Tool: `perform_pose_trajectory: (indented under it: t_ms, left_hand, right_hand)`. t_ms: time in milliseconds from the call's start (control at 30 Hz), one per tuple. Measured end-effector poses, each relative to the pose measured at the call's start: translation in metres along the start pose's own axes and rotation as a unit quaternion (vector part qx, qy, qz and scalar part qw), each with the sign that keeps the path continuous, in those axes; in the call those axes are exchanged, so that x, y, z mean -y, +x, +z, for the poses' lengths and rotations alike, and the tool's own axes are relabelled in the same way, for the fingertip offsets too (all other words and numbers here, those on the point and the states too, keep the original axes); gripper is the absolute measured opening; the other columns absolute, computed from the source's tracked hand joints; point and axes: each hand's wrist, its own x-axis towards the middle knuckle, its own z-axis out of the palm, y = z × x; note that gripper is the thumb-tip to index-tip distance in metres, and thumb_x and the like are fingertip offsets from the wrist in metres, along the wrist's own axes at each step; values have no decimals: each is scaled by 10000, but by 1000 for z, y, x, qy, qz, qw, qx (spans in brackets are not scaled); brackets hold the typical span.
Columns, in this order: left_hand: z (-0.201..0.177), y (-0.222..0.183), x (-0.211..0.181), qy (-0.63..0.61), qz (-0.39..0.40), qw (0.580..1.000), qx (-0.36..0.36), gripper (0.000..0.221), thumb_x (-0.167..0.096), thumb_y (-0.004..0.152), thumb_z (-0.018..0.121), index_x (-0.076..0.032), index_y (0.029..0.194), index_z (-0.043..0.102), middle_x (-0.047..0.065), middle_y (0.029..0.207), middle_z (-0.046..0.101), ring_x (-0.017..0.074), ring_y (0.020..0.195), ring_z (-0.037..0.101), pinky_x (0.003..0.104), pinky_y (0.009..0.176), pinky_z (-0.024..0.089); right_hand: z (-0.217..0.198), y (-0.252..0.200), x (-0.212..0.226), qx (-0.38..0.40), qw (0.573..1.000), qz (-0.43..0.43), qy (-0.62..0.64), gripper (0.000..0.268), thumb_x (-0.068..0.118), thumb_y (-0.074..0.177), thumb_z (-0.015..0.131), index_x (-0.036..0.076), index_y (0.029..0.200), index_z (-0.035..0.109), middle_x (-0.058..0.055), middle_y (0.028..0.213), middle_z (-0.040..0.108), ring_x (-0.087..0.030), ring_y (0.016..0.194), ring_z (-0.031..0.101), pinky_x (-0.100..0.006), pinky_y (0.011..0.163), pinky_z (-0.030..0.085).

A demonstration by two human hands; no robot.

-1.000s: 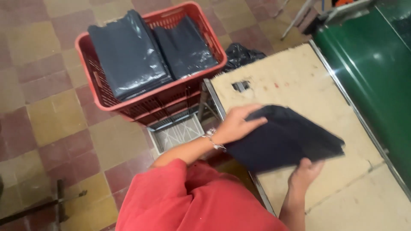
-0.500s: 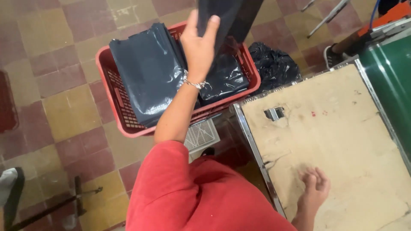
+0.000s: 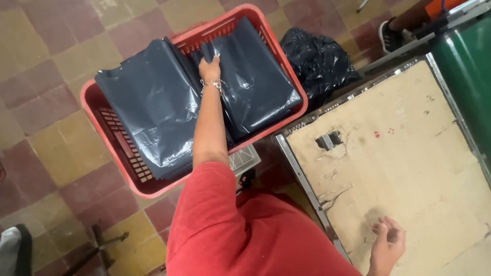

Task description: Catching plastic bags from a production machine, folding them into a uniform shape, and stacking them into a collection crate.

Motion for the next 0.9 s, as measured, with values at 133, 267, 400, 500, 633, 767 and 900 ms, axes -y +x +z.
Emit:
perform_pose_trajectory:
  t_ms: [133, 267, 400, 500, 633, 767, 900]
  left_hand:
    - [-23, -9, -22, 55, -32, 997, 40, 282, -311, 852, 649, -129, 1055, 718, 58, 995, 765, 250, 915, 740, 359, 853, 576]
    - [-24, -11, -16, 84, 36, 996, -16, 413, -275, 882, 646, -57, 1226, 578, 149, 1174, 714, 355, 1112, 668, 430, 989, 506]
    - [-28, -82, -56, 410, 267, 848, -204, 712, -92, 882, 662, -189, 1503, 329, 64, 1419, 469, 286, 1118, 523, 414, 721, 609]
    - [-10, -153, -101, 543, 394, 740, -46, 750, -494, 935, 593, -231, 1575, 302, 36, 1636, 240, 339, 1504, 128, 628, 1139, 238]
    - [30, -185, -77, 463, 475, 744, 86, 811, -639, 941, 517, -193, 1583, 302, 44, 1662, 165, 382, 1523, 65, 778, 1097, 182]
    - [56, -167, -38, 452, 452, 763, 97, 756, -566, 943, 473, -165, 1568, 325, -23, 1664, 164, 385, 1524, 34, 820, 1047, 180]
    - [64, -159, -22, 462, 462, 752, 93, 757, -400, 899, 528, -155, 1578, 297, -14, 1668, 170, 380, 1527, 35, 806, 1064, 168]
  right_hand:
    - [1, 12, -9, 20, 1000, 2, -4, 214, 50, 1064, 512, -26, 1256, 565, -181, 1169, 621, -223, 939, 621, -326, 860, 529]
    - [9, 21, -4, 30, 999, -7, -15, 221, 85, 1057, 523, -19, 1246, 568, -160, 1153, 631, -217, 921, 633, -307, 837, 510]
    - [14, 29, -8, 38, 999, -7, -21, 234, 84, 1057, 521, -31, 1257, 560, -172, 1156, 632, -241, 924, 647, -328, 856, 517]
    - [23, 29, 9, 37, 999, 27, -30, 266, 109, 1014, 539, -18, 1244, 582, -144, 1146, 647, -210, 969, 649, -298, 865, 506]
    - [30, 33, 25, 53, 994, 50, -85, 279, 154, 993, 565, 47, 1245, 616, -113, 1054, 692, -187, 1035, 641, -329, 924, 483]
    - [25, 36, 1, 43, 995, 32, -87, 312, 121, 980, 595, 8, 1271, 614, -153, 1172, 671, -218, 1037, 638, -344, 920, 489]
    - [13, 28, -23, 32, 994, 58, -89, 349, 156, 979, 604, -4, 1290, 612, -161, 1200, 669, -238, 1014, 651, -341, 944, 477]
